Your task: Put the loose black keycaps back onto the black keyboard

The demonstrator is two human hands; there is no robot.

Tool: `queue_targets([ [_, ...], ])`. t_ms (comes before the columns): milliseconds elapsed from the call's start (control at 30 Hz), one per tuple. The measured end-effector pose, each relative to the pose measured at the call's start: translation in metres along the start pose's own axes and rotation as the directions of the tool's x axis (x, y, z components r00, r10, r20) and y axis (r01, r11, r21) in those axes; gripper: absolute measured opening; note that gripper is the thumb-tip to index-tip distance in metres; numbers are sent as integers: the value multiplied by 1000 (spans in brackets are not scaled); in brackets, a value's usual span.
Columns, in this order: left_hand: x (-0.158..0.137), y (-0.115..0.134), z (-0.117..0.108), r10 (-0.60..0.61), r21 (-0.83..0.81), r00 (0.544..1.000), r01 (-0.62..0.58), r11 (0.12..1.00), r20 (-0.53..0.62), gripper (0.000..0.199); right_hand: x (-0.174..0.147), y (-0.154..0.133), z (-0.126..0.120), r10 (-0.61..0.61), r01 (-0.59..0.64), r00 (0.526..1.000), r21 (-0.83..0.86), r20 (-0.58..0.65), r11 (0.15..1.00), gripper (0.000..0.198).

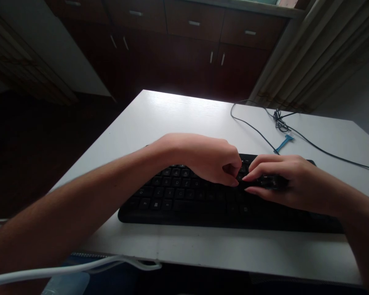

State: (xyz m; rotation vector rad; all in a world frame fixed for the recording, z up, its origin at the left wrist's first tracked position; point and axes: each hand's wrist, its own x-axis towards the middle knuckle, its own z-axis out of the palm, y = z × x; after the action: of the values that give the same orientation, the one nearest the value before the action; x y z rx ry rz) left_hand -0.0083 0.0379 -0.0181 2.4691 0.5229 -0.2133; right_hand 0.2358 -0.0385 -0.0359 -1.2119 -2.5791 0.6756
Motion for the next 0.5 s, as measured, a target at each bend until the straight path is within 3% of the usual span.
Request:
queue_targets([
  [267,1,-1,0,-4,13,1000,4,1000,1,20,0,-3,1,-9,9,1000,-14,22,1000,12],
  [500,2,5,3,-94,33,995,95,995,-26,33,1,-8,3,13,-13,1000,-37,11,999,7],
])
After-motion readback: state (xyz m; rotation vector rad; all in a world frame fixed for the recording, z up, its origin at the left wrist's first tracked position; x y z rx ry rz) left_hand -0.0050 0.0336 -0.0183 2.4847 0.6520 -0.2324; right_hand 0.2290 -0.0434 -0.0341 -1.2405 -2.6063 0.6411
